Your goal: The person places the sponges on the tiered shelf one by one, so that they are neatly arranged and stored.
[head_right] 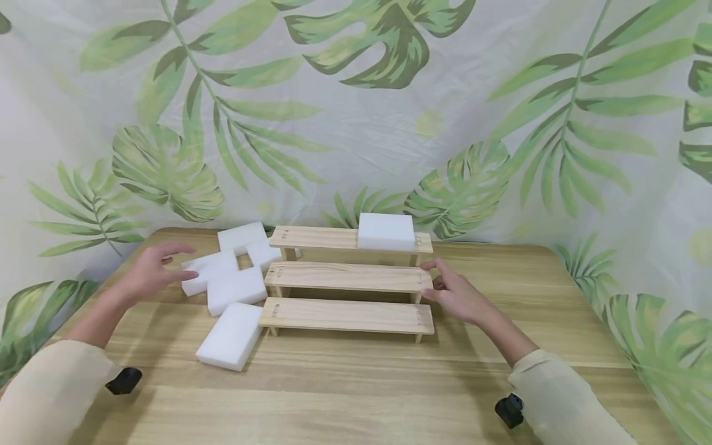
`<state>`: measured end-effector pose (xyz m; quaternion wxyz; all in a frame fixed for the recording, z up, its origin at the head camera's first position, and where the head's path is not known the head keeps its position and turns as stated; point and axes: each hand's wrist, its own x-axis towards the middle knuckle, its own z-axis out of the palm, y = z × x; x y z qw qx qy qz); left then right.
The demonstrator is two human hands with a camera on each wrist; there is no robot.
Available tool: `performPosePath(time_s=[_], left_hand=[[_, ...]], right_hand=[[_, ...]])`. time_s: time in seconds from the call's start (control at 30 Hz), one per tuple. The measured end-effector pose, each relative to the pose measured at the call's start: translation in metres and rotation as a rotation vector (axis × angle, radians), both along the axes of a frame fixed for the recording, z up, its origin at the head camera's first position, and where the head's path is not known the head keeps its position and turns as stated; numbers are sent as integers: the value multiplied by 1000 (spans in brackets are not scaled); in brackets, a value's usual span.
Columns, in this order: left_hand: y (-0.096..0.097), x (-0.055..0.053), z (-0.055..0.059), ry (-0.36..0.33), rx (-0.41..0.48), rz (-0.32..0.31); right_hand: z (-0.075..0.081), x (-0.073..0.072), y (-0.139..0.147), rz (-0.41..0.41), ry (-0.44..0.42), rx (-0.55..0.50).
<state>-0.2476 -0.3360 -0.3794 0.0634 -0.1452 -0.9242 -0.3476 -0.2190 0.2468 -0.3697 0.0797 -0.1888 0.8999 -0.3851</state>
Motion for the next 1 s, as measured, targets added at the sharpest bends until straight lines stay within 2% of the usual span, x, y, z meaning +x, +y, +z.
performPosePath(time_s=[0.23,0.4,0.53,0.73,0.87,1.0], left_hand=[[-11,-7,-7,-55,-58,25],[-15,-12,-10,-110,-105,19],[-14,-12,-12,-115,-107,4],[-14,-11,-15,-140,-164,-5],[-17,-10,-17,-180,-138,-27],[-20,-12,-17,-193,-124,-46]], right_hand=[[1,0,-1,-5,10,13],[0,0,0,-8,7,9],[0,1,0,-11,2,5],[-1,1,0,-17,-10,5],[0,0,0,-8,-18,1],[1,0,-1,-4,-22,12]])
